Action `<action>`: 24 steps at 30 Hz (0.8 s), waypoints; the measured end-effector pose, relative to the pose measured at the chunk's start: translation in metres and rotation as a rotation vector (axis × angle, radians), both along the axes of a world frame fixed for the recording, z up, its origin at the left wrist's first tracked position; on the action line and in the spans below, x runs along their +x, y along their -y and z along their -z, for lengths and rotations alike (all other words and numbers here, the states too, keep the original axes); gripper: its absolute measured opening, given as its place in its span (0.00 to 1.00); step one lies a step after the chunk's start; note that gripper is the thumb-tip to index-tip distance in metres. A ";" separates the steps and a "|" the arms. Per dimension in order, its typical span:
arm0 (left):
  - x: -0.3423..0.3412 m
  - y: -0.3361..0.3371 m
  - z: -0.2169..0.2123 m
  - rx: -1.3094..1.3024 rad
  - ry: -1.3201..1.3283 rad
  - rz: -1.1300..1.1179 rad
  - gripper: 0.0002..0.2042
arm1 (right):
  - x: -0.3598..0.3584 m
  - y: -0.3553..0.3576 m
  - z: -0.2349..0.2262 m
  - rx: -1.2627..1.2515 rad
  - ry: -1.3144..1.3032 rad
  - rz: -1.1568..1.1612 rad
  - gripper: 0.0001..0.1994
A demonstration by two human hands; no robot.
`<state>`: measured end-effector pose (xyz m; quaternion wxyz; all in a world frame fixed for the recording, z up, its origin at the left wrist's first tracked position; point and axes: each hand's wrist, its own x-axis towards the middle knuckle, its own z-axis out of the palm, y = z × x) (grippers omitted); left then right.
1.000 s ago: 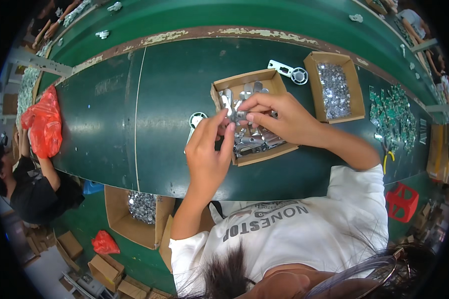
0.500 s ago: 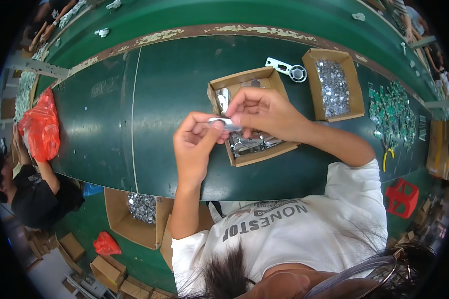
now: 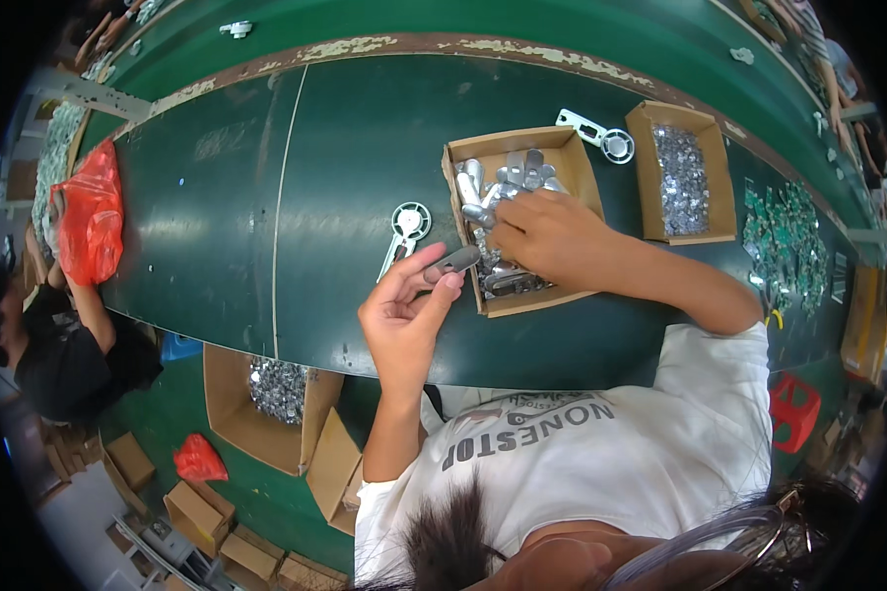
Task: Assembling small electronic components into plastic housings on a production line.
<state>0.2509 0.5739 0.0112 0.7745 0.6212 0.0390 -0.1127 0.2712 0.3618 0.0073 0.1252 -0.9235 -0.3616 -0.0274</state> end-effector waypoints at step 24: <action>0.002 0.004 0.006 -0.014 0.224 0.063 0.15 | -0.014 -0.013 -0.024 1.014 -0.624 0.137 0.07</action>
